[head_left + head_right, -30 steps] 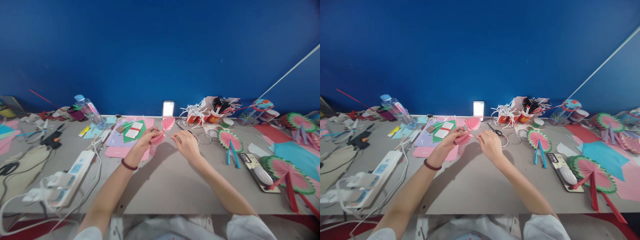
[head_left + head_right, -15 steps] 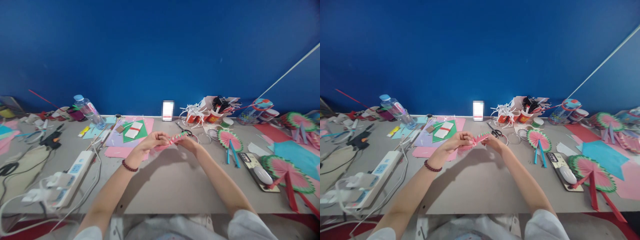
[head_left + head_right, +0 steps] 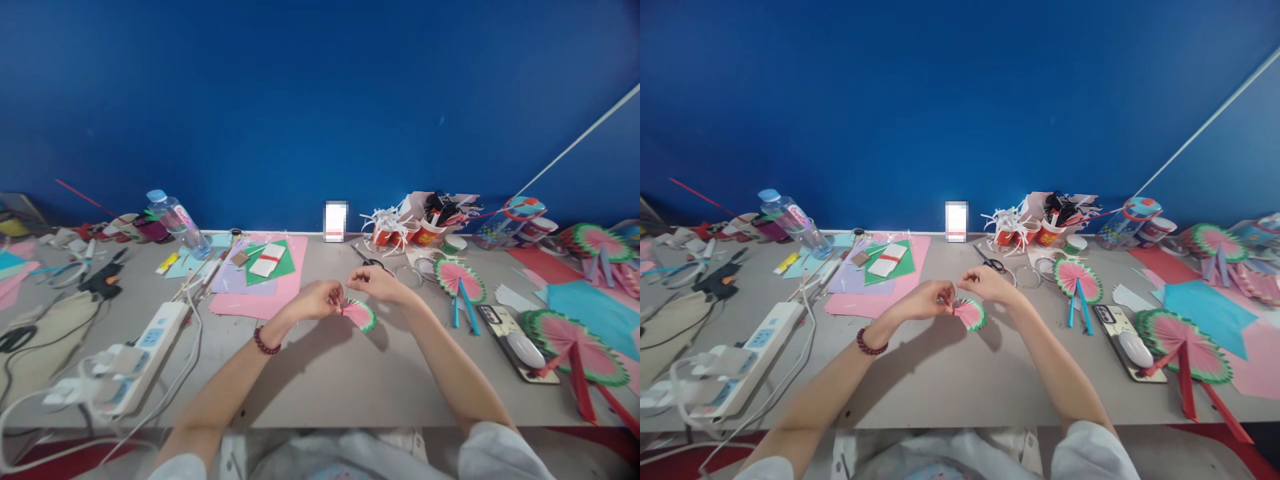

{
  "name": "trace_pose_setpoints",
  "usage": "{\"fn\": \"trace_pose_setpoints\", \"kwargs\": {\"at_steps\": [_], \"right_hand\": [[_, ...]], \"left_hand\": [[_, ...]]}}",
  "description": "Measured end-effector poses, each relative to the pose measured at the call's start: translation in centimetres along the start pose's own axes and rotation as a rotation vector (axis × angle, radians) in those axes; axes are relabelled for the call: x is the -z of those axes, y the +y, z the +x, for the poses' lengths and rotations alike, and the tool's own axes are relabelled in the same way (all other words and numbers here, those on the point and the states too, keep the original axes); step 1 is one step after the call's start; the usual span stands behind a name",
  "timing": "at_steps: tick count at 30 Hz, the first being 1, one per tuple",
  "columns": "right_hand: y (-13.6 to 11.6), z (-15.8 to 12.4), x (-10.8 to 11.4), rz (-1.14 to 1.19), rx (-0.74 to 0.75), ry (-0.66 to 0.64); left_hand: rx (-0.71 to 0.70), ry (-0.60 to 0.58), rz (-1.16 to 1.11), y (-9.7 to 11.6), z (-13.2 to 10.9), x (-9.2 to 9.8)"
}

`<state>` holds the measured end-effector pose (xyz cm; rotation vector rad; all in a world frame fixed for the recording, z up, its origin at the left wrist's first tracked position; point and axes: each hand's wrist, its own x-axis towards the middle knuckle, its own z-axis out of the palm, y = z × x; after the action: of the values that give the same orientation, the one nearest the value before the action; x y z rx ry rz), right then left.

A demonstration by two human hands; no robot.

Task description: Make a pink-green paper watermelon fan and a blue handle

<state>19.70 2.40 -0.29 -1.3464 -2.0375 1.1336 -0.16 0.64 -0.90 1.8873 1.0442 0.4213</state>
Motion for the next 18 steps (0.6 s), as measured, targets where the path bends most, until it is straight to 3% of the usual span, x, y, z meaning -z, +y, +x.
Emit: {"fn": "trace_pose_setpoints", "kwargs": {"at_steps": [3,8,18], "right_hand": [[-1.7,-1.0,-0.2,-0.166,0.017,0.119],[-3.4,-2.1,-1.1,-0.351,0.200,0.266],[-3.6,-2.7,-2.5,-0.673,0.305,0.480]], "left_hand": [[-0.022,0.003,-0.028,-0.7,0.4,0.3],[-0.046,0.084,-0.057,-1.1,0.8,0.7],[0.009,0.296,-0.204,-1.9,1.6,1.7]]}}
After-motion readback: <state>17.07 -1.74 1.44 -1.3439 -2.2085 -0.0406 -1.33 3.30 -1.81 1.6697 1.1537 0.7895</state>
